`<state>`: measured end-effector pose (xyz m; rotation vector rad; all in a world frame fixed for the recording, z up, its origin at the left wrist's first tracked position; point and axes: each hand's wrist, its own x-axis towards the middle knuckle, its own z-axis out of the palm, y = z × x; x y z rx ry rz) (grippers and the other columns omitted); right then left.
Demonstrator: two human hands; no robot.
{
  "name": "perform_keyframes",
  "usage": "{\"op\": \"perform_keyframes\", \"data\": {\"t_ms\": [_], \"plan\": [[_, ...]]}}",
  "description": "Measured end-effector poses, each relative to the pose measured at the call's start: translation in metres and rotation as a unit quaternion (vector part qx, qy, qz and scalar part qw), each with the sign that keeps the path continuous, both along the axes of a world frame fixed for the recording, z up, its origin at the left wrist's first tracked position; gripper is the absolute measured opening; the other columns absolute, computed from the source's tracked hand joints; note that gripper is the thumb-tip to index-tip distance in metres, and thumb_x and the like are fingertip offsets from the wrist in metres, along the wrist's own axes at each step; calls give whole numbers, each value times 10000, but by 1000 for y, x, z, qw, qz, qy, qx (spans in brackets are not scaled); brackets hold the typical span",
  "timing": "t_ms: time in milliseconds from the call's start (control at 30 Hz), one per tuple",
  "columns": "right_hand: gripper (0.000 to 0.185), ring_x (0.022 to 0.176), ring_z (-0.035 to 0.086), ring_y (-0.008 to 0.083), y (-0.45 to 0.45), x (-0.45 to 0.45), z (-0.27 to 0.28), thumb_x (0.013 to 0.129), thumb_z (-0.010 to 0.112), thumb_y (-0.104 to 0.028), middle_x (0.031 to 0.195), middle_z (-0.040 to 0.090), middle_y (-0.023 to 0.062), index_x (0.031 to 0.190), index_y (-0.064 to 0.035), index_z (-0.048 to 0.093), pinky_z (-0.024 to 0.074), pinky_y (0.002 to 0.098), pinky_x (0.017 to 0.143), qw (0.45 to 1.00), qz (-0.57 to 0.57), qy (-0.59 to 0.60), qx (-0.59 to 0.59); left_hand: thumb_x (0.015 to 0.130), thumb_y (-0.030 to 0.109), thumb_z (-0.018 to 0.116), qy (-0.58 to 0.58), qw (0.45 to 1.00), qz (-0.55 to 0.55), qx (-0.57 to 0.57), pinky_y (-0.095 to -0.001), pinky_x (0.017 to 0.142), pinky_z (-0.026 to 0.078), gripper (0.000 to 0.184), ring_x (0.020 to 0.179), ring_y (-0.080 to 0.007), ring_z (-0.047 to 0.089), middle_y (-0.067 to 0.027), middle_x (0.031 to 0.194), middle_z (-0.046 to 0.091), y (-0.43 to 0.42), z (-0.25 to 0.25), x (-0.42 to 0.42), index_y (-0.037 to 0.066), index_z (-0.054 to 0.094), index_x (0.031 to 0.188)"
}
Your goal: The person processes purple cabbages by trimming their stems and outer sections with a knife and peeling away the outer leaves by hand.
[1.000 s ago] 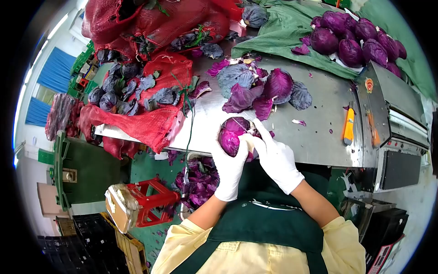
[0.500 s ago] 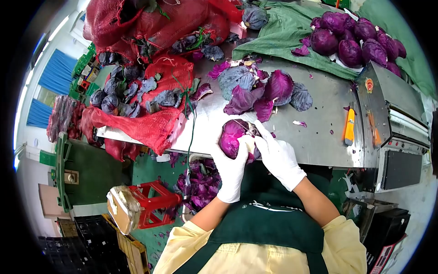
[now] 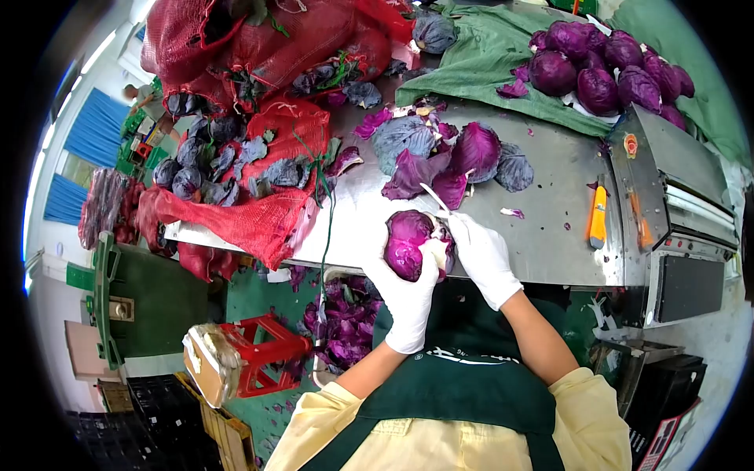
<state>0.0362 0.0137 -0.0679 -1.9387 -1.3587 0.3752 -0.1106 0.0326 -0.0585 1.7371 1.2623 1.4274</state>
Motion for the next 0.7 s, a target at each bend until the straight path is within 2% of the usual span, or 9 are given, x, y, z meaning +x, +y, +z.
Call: {"op": "perform_keyframes", "data": {"t_ms": [67,100,167,233,300,433,467,567,700], "plan": [[288,777,674,417,-7,-3,22,1051,449,-289,1030,711,176,1211,-124,623,543,496,693,994,53,72,70,799,197,815,3,1000,4,-29,-414,1072,379,747,1209,-299,479,-182,1303,451,-3,5,-1,-24,433,1402],[288,777,674,417,-12,-2,33,1051,449,-289,1030,711,176,1211,-124,623,543,496,693,994,54,73,68,799,197,815,3,999,6,-31,-414,1072,379,747,1209,-299,479,-182,1303,451,-4,5,-2,-24,433,1402],[446,1040,666,396,-17,3,50,1079,349,-345,1271,659,163,1404,-114,547,527,450,873,989,103,102,-13,801,199,816,-1,999,-4,-36,-411,1069,381,742,1207,-296,480,-182,1299,451,0,7,-2,-23,436,1398],[454,1052,664,396,-19,5,40,1079,352,-329,1316,631,178,1432,-98,520,522,450,894,990,119,60,-52,793,207,826,-21,999,-8,-43,-418,1067,383,753,1205,-313,479,-189,1293,451,-3,4,1,-20,443,1400],[437,1049,668,389,-26,-1,37,1073,370,-302,1340,621,167,1412,-77,529,524,446,895,992,108,44,-55,775,203,834,69,997,16,30,-429,1068,382,780,1205,-336,471,-199,1299,452,-9,5,5,-14,446,1416],[402,966,687,385,-32,-8,45,1058,411,-290,1308,645,152,1357,-67,559,530,463,839,994,89,10,-65,719,142,855,93,991,26,94,-434,1064,385,849,1212,-347,458,-200,1322,452,-17,-4,7,8,439,1447],[324,789,690,369,-28,-12,32,1039,450,-285,1053,715,181,1160,-57,645,539,494,661,998,41,-11,-42,705,109,857,99,990,20,103,-428,1060,390,860,1222,-345,451,-198,1327,449,-17,-1,7,14,438,1451],[393,814,679,388,-22,-2,12,1059,414,-344,924,712,208,1139,-62,675,529,497,678,997,-4,39,-60,706,100,852,72,993,23,93,-424,1060,393,857,1231,-342,445,-199,1339,444,-18,-1,9,13,436,1451],[454,876,676,418,-28,-5,10,1072,380,-384,953,715,217,1229,-52,648,521,505,765,992,8,124,-24,706,114,854,86,992,17,92,-433,1076,382,863,1254,-342,438,-195,1365,435,-18,-2,6,15,430,1451]]}}
